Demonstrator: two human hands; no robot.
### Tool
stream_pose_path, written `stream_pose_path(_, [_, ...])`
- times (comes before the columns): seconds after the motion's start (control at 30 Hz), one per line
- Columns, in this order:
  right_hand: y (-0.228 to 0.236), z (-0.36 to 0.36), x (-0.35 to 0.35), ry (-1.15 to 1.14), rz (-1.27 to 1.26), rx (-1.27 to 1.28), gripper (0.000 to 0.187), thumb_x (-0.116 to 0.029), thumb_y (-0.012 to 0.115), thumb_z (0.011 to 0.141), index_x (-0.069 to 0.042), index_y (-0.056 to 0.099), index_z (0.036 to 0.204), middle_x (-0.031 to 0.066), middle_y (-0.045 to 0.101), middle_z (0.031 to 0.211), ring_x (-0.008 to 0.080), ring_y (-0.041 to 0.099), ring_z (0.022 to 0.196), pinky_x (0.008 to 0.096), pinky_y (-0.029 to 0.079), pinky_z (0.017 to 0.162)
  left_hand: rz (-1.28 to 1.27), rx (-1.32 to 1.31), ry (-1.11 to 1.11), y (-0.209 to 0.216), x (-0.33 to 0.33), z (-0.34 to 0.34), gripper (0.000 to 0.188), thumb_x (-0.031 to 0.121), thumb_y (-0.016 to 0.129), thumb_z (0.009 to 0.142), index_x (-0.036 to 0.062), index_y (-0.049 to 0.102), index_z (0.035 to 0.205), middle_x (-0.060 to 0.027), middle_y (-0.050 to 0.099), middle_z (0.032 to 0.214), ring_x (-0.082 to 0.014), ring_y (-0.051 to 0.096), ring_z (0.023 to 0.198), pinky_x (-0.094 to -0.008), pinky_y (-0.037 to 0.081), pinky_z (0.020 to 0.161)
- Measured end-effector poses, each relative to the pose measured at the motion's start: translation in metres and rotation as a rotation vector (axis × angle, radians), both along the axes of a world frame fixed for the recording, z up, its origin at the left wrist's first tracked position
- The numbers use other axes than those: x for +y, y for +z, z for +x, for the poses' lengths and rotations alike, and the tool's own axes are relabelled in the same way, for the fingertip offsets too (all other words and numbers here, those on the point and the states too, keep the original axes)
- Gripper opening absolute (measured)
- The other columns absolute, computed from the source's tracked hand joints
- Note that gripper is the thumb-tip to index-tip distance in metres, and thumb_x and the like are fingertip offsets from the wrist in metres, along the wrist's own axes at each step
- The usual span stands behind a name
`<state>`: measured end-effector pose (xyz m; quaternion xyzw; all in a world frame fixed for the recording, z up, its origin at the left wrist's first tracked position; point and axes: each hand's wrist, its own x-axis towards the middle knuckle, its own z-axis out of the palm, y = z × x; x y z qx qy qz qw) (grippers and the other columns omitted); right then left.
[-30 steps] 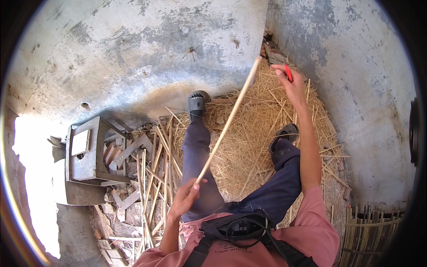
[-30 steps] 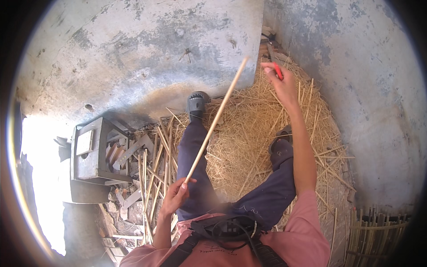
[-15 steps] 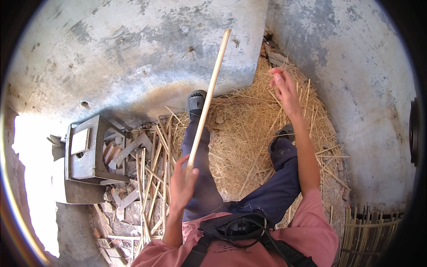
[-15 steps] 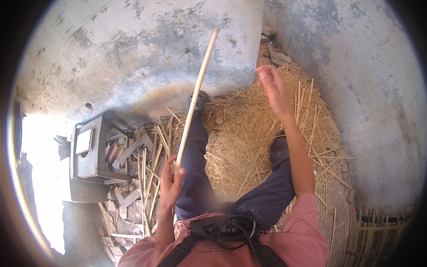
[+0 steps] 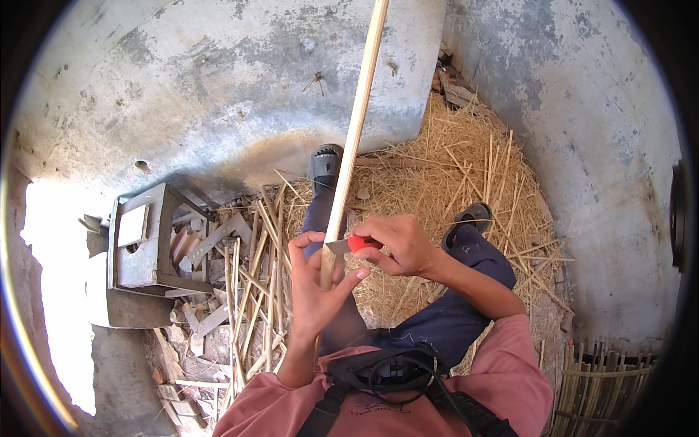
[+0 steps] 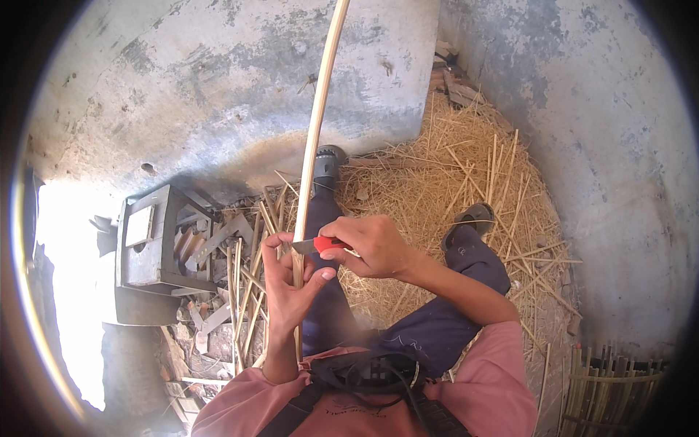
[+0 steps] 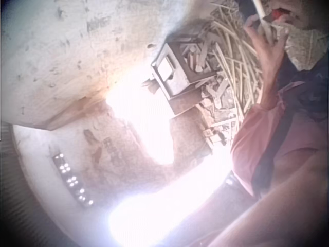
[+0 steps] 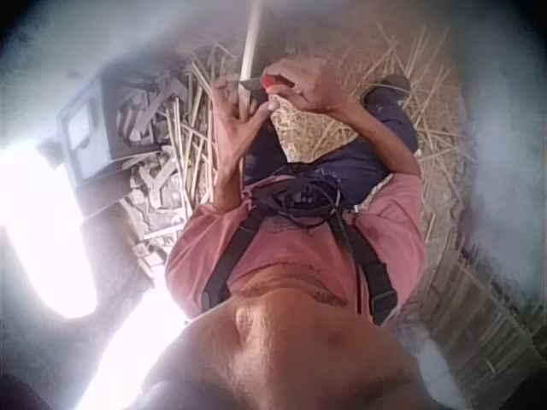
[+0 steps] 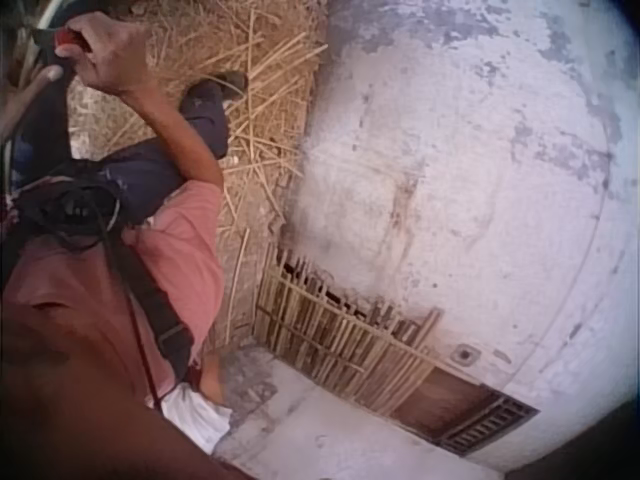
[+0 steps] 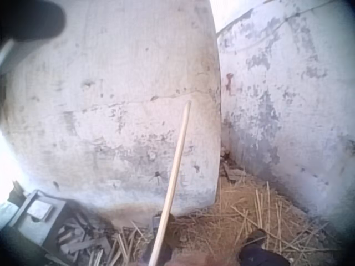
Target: The person whittles the end of a long thin wooden rod with a small knife, rotating the rod and making repeated shallow cuts to taper the tip.
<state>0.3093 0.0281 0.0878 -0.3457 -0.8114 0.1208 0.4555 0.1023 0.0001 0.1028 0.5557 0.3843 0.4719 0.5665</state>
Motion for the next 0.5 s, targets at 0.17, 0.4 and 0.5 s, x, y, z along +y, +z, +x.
stream_pose_path(0.17, [-0.0060, -0.0017, 0.0002, -0.011, 0.069, -0.019, 0.029, -0.029, 0.079, 0.094, -0.004, 0.071, 0.108, 0.0089, 0.072, 0.085, 0.0264, 0.070, 0.065, 0.0363, 0.054, 0.055, -0.017, -0.047, 0.006, -0.0009, -0.0005, 0.0015, 0.070, 0.000, 0.084, 0.092, 0.0056, 0.032, 0.138, -0.0065, 0.072, 0.094, -0.0068, 0.063, 0.081, -0.0197, 0.050, 0.074])
stream_pose_path(0.4, [-0.0087, -0.0044, -0.0005, -0.036, 0.084, 0.027, 0.031, -0.031, 0.080, 0.091, -0.008, 0.073, 0.111, 0.0052, 0.067, 0.080, 0.0265, 0.068, 0.063, 0.0381, 0.052, 0.054, -0.019, -0.052, 0.019, 0.0021, -0.0014, 0.0051, 0.064, -0.001, 0.081, 0.095, 0.0041, 0.033, 0.137, -0.0148, 0.076, 0.102, -0.0142, 0.073, 0.093, -0.0235, 0.057, 0.080])
stream_pose_path(0.5, [-0.0081, -0.0039, -0.0011, -0.036, 0.076, 0.021, 0.031, -0.031, 0.081, 0.091, -0.008, 0.073, 0.110, 0.0051, 0.067, 0.080, 0.0260, 0.067, 0.062, 0.0380, 0.052, 0.053, 0.010, -0.062, 0.031, -0.0008, -0.0020, 0.0057, 0.062, 0.001, 0.081, 0.095, 0.0037, 0.034, 0.136, -0.0156, 0.076, 0.101, -0.0146, 0.073, 0.093, -0.0240, 0.057, 0.080])
